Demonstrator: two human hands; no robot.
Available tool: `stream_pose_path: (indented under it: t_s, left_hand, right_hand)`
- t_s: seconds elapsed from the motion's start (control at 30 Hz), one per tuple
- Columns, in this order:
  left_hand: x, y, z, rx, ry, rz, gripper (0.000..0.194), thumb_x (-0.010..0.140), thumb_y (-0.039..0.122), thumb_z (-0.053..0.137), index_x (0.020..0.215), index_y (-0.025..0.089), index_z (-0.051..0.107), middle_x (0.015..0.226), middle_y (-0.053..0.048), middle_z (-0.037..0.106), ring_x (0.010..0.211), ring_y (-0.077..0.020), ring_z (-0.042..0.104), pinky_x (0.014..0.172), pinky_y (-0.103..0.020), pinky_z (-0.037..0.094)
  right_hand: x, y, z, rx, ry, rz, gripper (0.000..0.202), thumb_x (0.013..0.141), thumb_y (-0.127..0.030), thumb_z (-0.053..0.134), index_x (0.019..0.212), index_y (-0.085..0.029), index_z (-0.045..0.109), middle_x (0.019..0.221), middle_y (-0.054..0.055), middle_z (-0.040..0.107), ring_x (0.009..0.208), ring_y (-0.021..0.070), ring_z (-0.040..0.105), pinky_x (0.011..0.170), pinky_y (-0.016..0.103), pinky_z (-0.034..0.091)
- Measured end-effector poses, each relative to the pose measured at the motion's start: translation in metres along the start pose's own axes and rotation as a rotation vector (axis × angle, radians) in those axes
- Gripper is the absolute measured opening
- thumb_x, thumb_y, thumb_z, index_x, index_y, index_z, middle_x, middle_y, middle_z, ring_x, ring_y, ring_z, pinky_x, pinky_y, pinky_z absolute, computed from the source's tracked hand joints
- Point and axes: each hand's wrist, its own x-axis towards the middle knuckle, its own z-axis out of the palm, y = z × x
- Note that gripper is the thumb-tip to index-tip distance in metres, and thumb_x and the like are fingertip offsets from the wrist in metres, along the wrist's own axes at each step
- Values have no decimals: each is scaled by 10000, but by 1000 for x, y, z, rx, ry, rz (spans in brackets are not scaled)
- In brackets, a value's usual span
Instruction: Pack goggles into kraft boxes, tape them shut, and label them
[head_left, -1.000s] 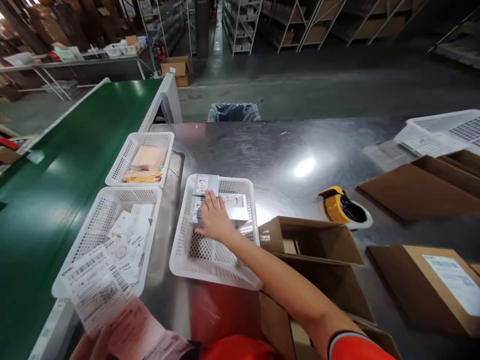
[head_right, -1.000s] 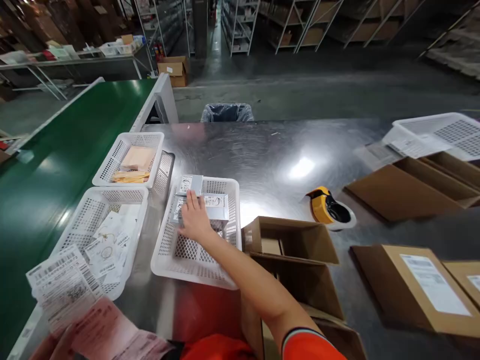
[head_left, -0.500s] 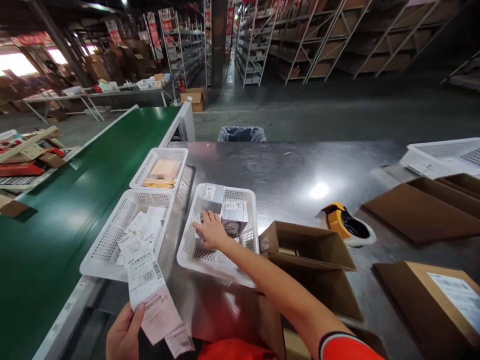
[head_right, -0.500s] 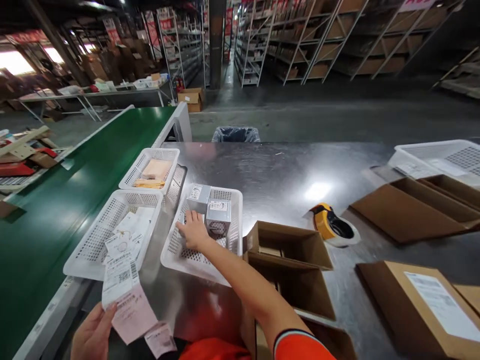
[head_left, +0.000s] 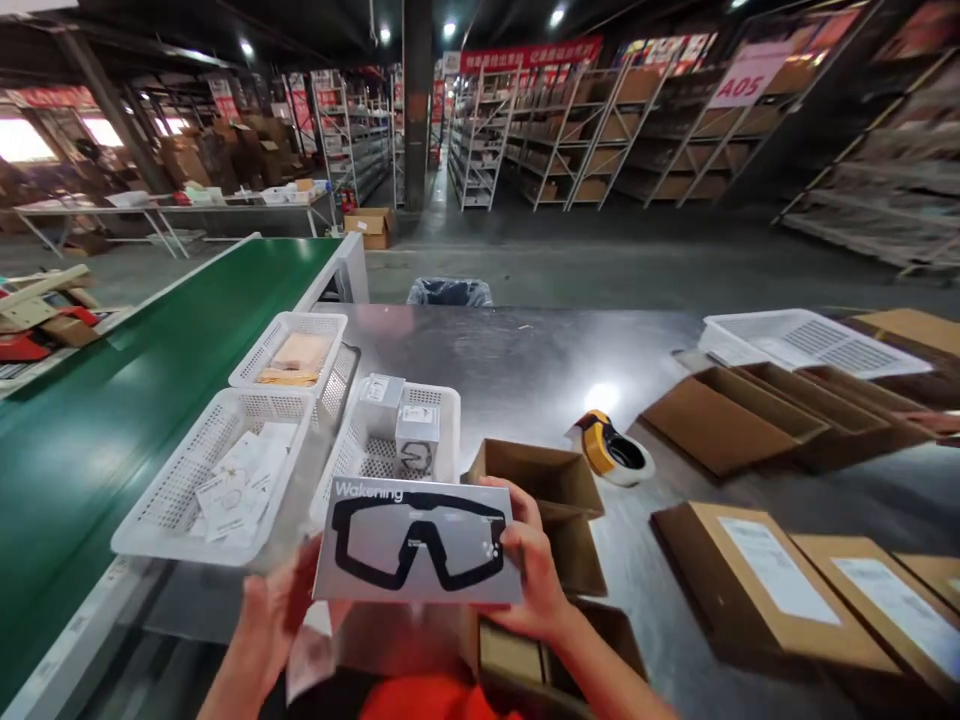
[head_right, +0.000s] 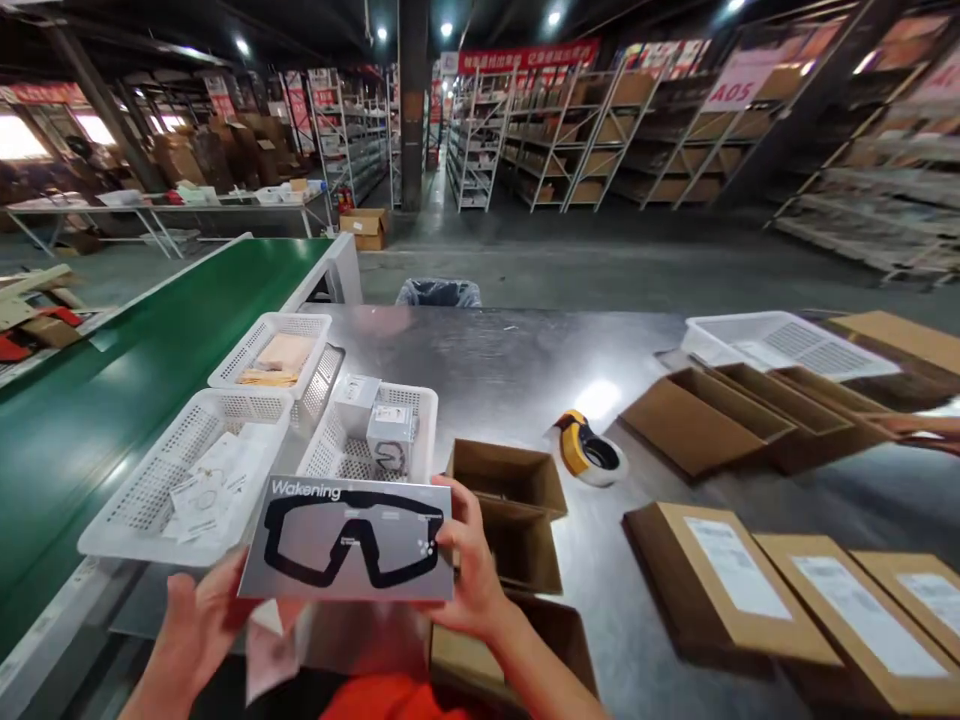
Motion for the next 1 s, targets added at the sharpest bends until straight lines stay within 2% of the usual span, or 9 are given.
stream_pose_path:
  t_s: [0.1,0.27,0.37,0.43,0.53,0.63,0.73,0.87,1.0]
  left_hand:
    - [-5,8,32,162,-92,-20,714,609,647,711,1157,194,652,1204,-101,671,1226,-365,522,1027,-448,439]
    - [-4,-4,59,364,-186,20,708,653,627,643,1182,157,622,1180,-108,674,1175,-353,556,996,-419,457]
    - [1,-11,70,614,-145,90,677,658,631,585,1124,142,635,1110,-107,692,1116,-344,583,965,-420,471]
    - [4,-10,76,805,-125,135,653,641,608,586,1096,143,630,1058,-100,695,1050,-332,606,934,-430,485]
    - [6,-2,81,977,-140,175,683,686,605,534,1197,154,574,1147,-99,663,1058,-308,602,926,-428,485]
    - [4,-1,79,1164,-142,228,698,793,587,398,1319,137,494,1331,-128,569,1222,-302,515,1037,-448,388]
    - [-2,-25,84,1555,-41,208,582,836,529,406,1179,105,610,1189,-177,655,1154,-329,559,1076,-498,293]
    - [-8,-82,109,1758,-246,14,334,848,375,466,824,150,712,853,-136,732,856,-280,671,821,-376,450]
    - [-7,-114,129,1774,-337,26,336,881,316,428,852,162,725,892,-124,734,857,-257,680,745,-333,449]
  right_hand:
    - [-21,-5,-23,-103,-68,19,507,636,-244,734,1027,-247,412,1451,137,233,1318,352,365,991,468,410]
    - [-24,-23,-73,-283,-328,165,345,594,-216,699,897,-186,538,1541,129,91,1390,398,221,1042,495,355]
    - [-16,-37,-77,-511,-480,197,431,615,-262,694,1032,-213,598,1571,120,88,1402,441,129,1088,644,146]
    - [-15,-40,-69,-570,-575,196,518,630,-244,675,1137,-236,575,1553,148,177,1389,432,170,1078,682,64]
    - [-26,-37,-60,-445,-520,190,588,637,-234,660,1210,-237,530,1502,167,270,1341,395,292,1066,633,205]
    - [-50,-33,-79,-203,-375,265,683,627,-225,665,1276,-249,454,1482,155,271,1351,359,314,1048,534,325]
    - [-75,-30,-113,32,-389,462,792,598,-191,664,1333,-263,376,1495,153,241,1389,329,294,1057,470,346]
    - [-96,-17,-131,139,-447,623,793,590,-185,669,1338,-254,412,1519,147,209,1408,331,266,1087,474,299]
    - [-102,-1,-128,153,-425,643,743,621,-244,714,1322,-250,467,1521,139,208,1406,340,263,1097,488,287]
